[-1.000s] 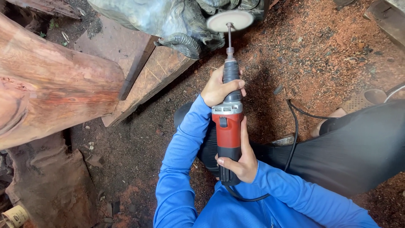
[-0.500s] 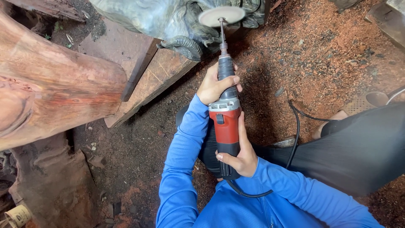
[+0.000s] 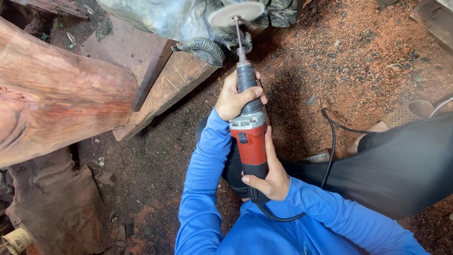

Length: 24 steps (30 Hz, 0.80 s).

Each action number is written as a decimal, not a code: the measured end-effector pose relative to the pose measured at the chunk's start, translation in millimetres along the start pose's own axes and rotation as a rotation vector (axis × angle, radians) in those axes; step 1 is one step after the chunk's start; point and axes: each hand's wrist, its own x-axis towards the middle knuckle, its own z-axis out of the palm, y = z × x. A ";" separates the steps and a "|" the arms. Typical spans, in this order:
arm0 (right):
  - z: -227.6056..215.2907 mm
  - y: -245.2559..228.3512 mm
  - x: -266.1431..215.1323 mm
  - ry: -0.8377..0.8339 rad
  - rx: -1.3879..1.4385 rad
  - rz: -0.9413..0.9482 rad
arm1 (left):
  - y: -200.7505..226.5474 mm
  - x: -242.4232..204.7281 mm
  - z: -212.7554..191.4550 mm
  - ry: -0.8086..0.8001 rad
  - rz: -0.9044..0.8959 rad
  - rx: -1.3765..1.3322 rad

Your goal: A person sitting on the floor of a workshop uses a handheld rotary tool with a buffing wheel to polish the surface of a large wooden sculpture.

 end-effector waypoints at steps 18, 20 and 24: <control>-23.3 -22.7 -8.8 0.013 -0.142 -0.119 | 9.1 20.2 42.3 -0.068 0.153 -0.001; -29.5 -40.1 -1.4 -0.043 -0.138 -0.085 | 5.8 22.1 39.2 0.000 0.176 -0.009; -39.6 -49.4 2.0 -0.125 -0.168 -0.034 | -0.4 12.4 29.3 0.099 0.186 -0.048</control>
